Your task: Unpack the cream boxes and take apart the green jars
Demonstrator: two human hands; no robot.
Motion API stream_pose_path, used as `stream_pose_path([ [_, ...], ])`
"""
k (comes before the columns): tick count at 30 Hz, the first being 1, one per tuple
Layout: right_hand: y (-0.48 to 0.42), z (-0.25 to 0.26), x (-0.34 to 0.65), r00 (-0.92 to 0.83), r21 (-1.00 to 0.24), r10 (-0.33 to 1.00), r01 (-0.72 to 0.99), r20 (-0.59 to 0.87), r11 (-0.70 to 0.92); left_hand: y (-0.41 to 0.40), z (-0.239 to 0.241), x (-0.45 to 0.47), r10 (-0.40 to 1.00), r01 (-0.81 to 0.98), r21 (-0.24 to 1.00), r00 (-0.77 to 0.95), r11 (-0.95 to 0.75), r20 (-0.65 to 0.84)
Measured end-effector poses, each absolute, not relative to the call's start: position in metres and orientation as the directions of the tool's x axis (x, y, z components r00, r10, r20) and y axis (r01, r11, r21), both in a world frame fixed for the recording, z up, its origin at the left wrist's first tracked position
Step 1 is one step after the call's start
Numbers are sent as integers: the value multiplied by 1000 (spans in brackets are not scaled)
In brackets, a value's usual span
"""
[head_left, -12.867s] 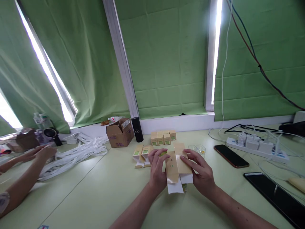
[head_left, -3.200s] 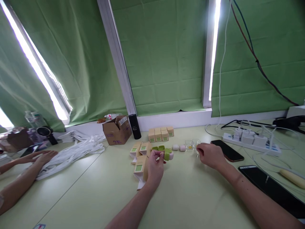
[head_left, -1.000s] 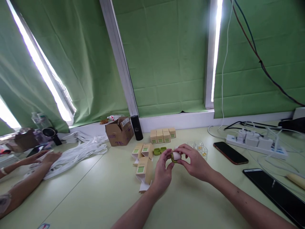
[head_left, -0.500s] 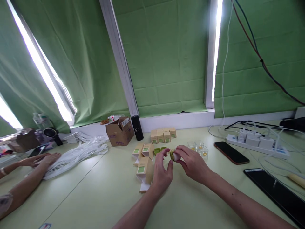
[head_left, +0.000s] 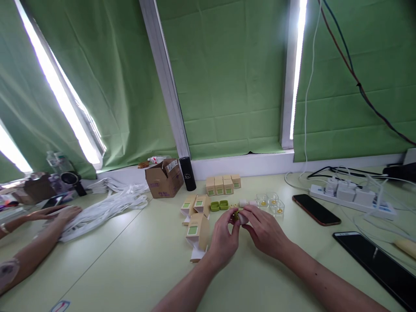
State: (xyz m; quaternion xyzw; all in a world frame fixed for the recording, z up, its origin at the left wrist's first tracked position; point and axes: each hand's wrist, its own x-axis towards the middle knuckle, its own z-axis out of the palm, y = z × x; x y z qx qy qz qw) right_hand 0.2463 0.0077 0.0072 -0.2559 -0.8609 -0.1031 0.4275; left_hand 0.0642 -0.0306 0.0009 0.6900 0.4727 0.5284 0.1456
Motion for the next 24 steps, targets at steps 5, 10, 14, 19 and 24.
stream_pose_path([
  [5, 8, 8, 248, -511, -41, 358, 530, 781, 847, -31, 2, 64, 802, 499, 694, 2, -519, 597],
  [10, 6, 11, 248, -526, -29, 353, 527, 773, 849, -32, 0, 64, 804, 523, 677, 25, -517, 595],
  [14, 5, 10, 247, -523, -46, 369, 530, 768, 847, -33, 1, 64, 801, 544, 660, 39, -518, 597],
  [19, 7, 6, 246, -523, -80, 382, 509, 762, 857, -33, 6, 68, 784, 596, 617, 37, -515, 619],
  [24, 8, 5, 243, -536, -115, 386, 469, 751, 876, -32, 13, 72, 816, 630, 632, 6, -452, 578],
])
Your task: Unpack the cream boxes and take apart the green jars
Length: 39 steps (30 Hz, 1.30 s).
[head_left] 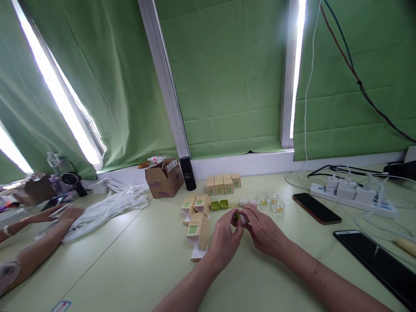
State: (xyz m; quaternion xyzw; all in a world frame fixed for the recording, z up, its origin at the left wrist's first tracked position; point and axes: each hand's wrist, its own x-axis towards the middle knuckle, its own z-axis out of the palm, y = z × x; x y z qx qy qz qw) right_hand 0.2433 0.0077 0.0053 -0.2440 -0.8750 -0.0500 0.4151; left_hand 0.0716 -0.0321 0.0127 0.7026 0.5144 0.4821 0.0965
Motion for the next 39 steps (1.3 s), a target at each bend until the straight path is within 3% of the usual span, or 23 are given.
stream_pose_path([
  [9, 8, 6, 239, -521, -163, 431, 481, 737, 861, -30, 15, 69, 854, 555, 716, -19, -424, 520],
  [15, 11, 2, 249, -497, -298, 498, 429, 711, 853, -34, 13, 60, 821, 560, 649, 104, -515, 561],
  [21, 10, 3, 248, -395, -506, 615, 352, 682, 787, -32, 12, 60, 821, 541, 671, 69, -508, 567],
  [26, 11, 3, 241, -262, -754, 753, 119, 604, 646, -29, 10, 61, 813, 513, 688, 33, -513, 582],
  [30, 17, 3, 240, -138, -907, 905, -196, 403, 374, -26, 8, 59, 824, 509, 720, -36, -472, 566],
  [34, 24, 3, 244, -190, -841, 966, -538, 176, 47, -22, 6, 57, 839, 499, 761, -112, -415, 532],
  [39, 24, 9, 249, -259, -747, 962, -656, 88, -108, -19, 5, 55, 835, 504, 779, -183, -372, 518],
])
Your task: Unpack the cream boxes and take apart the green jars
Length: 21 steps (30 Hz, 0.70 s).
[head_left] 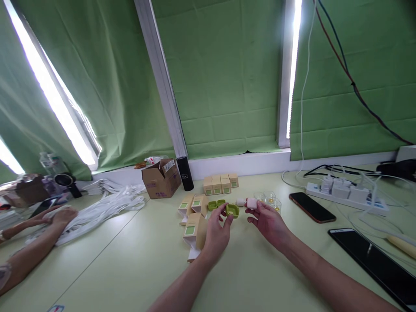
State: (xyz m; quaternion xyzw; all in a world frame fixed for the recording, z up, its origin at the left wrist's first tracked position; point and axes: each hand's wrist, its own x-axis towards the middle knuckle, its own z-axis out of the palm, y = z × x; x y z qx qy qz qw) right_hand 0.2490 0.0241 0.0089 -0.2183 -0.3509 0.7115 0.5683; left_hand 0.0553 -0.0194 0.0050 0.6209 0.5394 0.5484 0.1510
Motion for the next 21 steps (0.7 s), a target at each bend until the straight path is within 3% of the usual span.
stream_pose_path([
  [4, 21, 17, 251, -224, -759, 970, -646, 96, -74, -19, 5, 54, 828, 507, 785, -219, -356, 516],
  [10, 26, 18, 255, -134, -858, 965, -496, 226, 132, -17, 5, 54, 815, 530, 768, -222, -360, 535],
  [16, 45, 6, 263, 43, -921, 924, -81, 379, 381, -17, 5, 53, 787, 549, 739, -216, -391, 578],
  [19, 51, -3, 268, 51, -837, 850, 217, 524, 502, -18, 5, 53, 782, 556, 734, -220, -391, 584],
  [21, 54, -9, 271, -15, -711, 776, 390, 631, 585, -18, 4, 53, 781, 559, 731, -218, -392, 586],
])
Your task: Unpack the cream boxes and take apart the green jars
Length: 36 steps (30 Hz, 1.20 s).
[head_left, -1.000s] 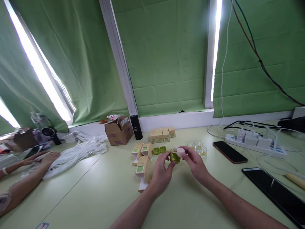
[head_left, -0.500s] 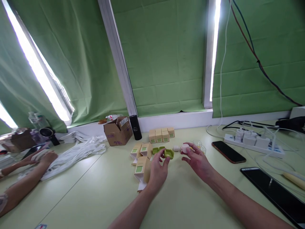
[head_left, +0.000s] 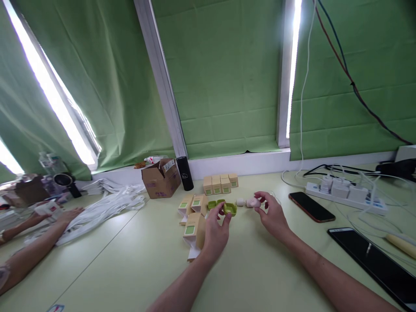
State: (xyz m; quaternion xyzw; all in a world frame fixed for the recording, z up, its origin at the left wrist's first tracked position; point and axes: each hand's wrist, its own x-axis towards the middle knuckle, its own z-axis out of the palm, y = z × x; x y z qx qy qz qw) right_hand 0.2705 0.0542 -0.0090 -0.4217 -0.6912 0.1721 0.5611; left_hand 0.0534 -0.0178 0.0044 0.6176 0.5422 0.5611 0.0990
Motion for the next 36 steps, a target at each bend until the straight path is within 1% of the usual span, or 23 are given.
stream_pose_path([
  [2, 58, -15, 271, -122, -560, 697, 505, 707, 657, -18, 4, 54, 778, 560, 727, -214, -397, 591],
  [4, 62, -21, 271, -226, -437, 645, 572, 730, 694, -18, 4, 54, 778, 560, 725, -210, -400, 592],
  [6, 65, -26, 270, -299, -349, 635, 634, 713, 690, -18, 4, 54, 783, 561, 726, -205, -398, 587],
  [9, 68, -30, 270, -361, -269, 648, 696, 671, 666, -19, 4, 55, 787, 555, 731, -203, -398, 582],
  [15, 63, -29, 268, -402, -218, 665, 730, 630, 648, -19, 3, 56, 787, 554, 728, -195, -403, 585],
  [25, 65, -33, 268, -395, -156, 688, 791, 608, 591, -19, 3, 57, 794, 558, 733, -200, -389, 574],
  [30, 68, -38, 269, -412, -90, 687, 818, 599, 568, -18, 3, 58, 783, 553, 730, -207, -401, 586],
  [36, 68, -41, 270, -410, -83, 693, 824, 593, 560, -20, 5, 59, 781, 549, 729, -204, -408, 590],
])
